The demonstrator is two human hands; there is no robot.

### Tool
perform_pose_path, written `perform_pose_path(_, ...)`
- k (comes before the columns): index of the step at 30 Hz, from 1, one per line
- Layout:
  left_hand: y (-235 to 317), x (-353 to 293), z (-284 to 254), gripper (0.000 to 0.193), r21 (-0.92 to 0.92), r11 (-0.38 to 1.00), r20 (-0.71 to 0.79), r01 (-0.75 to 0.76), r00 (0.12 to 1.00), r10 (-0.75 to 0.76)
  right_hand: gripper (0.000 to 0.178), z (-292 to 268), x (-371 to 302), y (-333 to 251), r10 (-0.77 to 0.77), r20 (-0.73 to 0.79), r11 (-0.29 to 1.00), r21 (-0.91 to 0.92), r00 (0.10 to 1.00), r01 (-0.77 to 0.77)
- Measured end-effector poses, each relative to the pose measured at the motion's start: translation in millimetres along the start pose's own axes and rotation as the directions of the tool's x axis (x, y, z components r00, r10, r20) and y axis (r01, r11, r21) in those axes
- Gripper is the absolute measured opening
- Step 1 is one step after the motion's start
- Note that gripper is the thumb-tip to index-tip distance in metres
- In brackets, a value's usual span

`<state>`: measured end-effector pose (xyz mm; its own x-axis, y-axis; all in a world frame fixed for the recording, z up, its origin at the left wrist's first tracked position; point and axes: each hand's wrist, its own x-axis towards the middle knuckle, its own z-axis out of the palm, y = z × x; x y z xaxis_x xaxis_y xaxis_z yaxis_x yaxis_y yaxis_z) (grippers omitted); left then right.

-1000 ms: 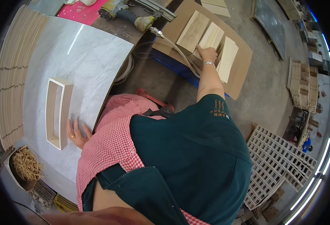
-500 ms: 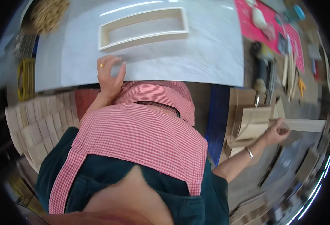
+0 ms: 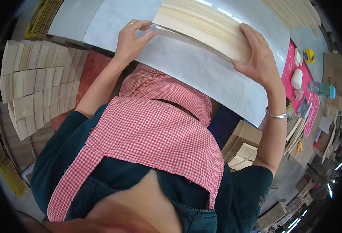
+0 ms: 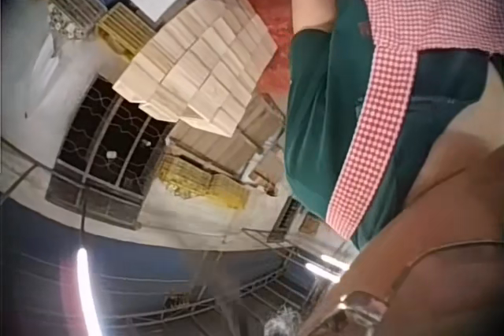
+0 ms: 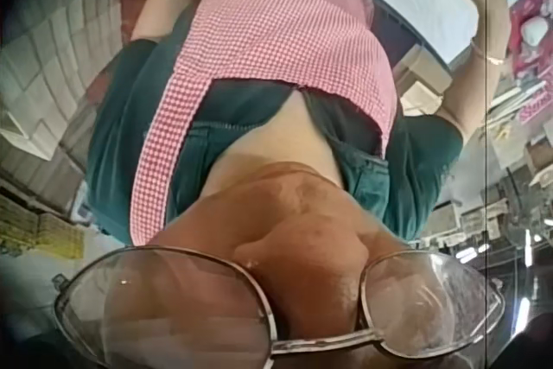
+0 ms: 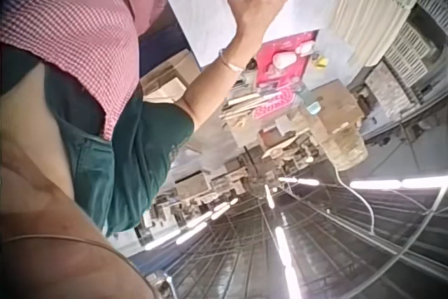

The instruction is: Assembling small wooden boxes by gluing and stapling wooden slats and blocks together.

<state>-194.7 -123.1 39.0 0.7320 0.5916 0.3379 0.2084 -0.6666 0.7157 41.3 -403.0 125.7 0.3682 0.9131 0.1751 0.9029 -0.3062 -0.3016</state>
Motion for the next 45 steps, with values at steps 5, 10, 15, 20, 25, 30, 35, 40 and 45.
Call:
perform_pose_path(5,8,7,0,0.029,0.072,0.997,0.045,0.02,0.999,-0.024,0.09,4,17,15,-0.025,0.089,0.999,-0.023,0.996,0.027)
perform_pose_path(10,0,13,6,0.025,0.168,0.978,-0.02,-0.127,0.991,0.132,0.091,12,20,30,-0.037,0.134,0.994,-0.098,0.99,0.05)
perform_pose_path(15,6,14,5,0.023,0.191,0.971,-0.008,-0.145,0.989,0.149,0.092,26,19,41,-0.088,0.112,0.978,-0.178,0.99,0.107)
perform_pose_path(20,6,13,6,0.022,0.182,0.97,-0.017,-0.162,0.986,0.167,0.077,25,21,42,-0.09,0.158,0.955,-0.267,0.983,0.13)
perform_pose_path(25,9,10,6,0.019,0.188,0.972,-0.004,-0.142,0.989,0.145,0.064,7,36,13,-0.115,0.102,0.991,-0.056,0.988,0.121)
perform_pose_path(30,10,12,5,0.017,0.144,0.976,-0.007,-0.161,0.986,0.164,0.086,24,43,27,0.023,0.37,0.998,0.048,0.929,-0.044)
perform_pose_path(35,13,16,6,0.017,0.13,0.981,0.018,-0.141,0.99,0.14,0.077,45,24,40,-0.374,-0.581,0.805,0.185,0.723,0.564)
perform_pose_path(40,8,15,3,0.018,0.147,0.982,0.024,-0.116,0.993,0.114,0.022,24,-65,26,0.383,-0.324,0.924,0.143,0.865,-0.355)
perform_pose_path(45,7,17,2,0.018,0.142,0.982,0.051,-0.128,0.991,0.122,0.013,48,-82,9,0.467,-0.332,0.883,0.216,0.82,-0.416)
